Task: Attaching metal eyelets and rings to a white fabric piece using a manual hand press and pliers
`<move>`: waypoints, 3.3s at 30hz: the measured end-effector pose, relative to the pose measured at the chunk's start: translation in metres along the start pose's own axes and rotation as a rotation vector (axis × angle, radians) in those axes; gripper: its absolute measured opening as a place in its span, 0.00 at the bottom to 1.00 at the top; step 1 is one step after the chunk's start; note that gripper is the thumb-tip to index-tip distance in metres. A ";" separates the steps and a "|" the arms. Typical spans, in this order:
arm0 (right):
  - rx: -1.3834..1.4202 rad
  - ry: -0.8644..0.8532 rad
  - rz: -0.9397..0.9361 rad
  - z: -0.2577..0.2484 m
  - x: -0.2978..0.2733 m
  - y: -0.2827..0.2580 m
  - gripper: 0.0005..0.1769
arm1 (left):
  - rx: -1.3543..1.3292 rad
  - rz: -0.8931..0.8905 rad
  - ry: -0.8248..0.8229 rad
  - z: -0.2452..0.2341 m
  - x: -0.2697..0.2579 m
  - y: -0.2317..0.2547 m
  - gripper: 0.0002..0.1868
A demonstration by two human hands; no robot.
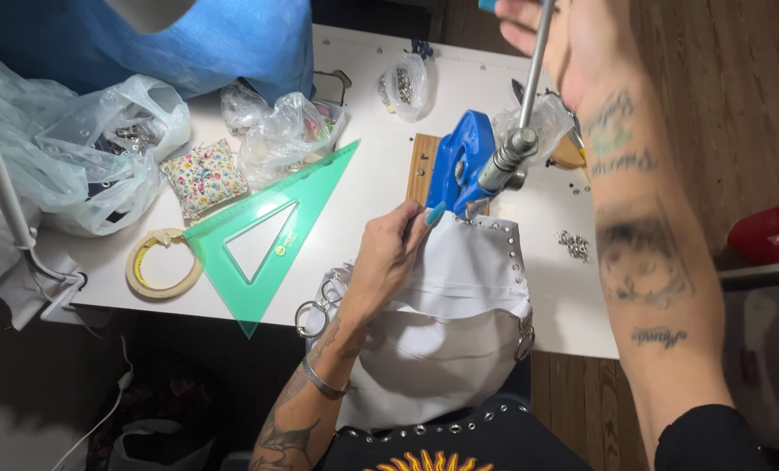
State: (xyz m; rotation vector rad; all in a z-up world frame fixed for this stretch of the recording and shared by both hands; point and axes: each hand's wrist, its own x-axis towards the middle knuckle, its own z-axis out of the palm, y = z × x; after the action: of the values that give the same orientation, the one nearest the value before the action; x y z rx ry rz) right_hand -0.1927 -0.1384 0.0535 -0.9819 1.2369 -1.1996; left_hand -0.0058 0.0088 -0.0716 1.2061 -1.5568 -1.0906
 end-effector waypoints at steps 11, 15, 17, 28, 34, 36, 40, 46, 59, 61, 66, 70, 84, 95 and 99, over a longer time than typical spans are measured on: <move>-1.173 0.012 0.137 -0.016 -0.124 0.109 0.20 | 0.174 -0.036 -0.108 -0.012 0.008 0.026 0.13; -1.203 -0.060 0.084 0.024 -0.144 0.073 0.19 | 0.223 -0.055 -0.121 -0.012 0.010 0.030 0.14; -1.191 -0.080 0.043 0.016 -0.141 0.086 0.21 | 0.243 -0.092 -0.145 -0.011 0.008 0.032 0.14; -1.103 0.063 -0.714 0.017 -0.151 0.107 0.13 | 0.150 -0.083 -0.088 -0.007 0.008 0.030 0.13; -0.756 0.058 -0.278 0.012 -0.146 0.112 0.12 | 0.053 -0.079 -0.029 -0.001 0.006 0.031 0.12; -0.683 0.034 -0.070 0.005 -0.146 0.106 0.12 | 0.054 -0.069 -0.035 -0.004 0.001 0.035 0.12; -0.796 -0.238 -0.028 -0.009 -0.153 0.068 0.12 | 0.125 -0.003 -0.106 -0.009 0.002 0.039 0.11; -0.969 -0.332 -0.508 -0.017 -0.186 0.065 0.07 | 0.173 0.137 -0.275 -0.034 -0.021 0.061 0.10; -0.589 -0.178 -0.330 -0.040 -0.269 0.053 0.02 | 0.322 0.289 -0.254 -0.083 -0.095 0.090 0.05; -0.591 -0.106 -0.251 -0.045 -0.290 0.041 0.01 | 0.292 0.288 -0.250 -0.084 -0.108 0.113 0.02; -0.832 -0.110 -0.186 -0.058 -0.331 -0.006 0.15 | 0.195 0.357 -0.212 -0.074 -0.137 0.158 0.07; -1.144 -0.437 -0.466 -0.044 -0.332 0.009 0.48 | 0.255 0.352 -0.327 -0.052 -0.156 0.145 0.08; -1.049 -0.585 -0.226 -0.028 -0.300 0.019 0.16 | -0.065 -0.040 -0.290 -0.046 -0.161 0.104 0.16; -0.882 -0.166 -0.147 -0.045 -0.249 0.130 0.13 | -0.072 -0.343 -0.137 -0.032 -0.094 0.041 0.14; -1.044 -0.096 -0.452 -0.092 -0.229 0.137 0.07 | -0.020 -0.249 -0.073 -0.028 -0.097 0.022 0.09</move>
State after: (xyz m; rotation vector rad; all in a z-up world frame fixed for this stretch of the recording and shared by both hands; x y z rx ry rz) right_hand -0.2538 0.1143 -0.0564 -2.1407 1.6351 -0.7564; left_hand 0.0316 0.1038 -0.0551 1.3870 -1.4727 -1.3201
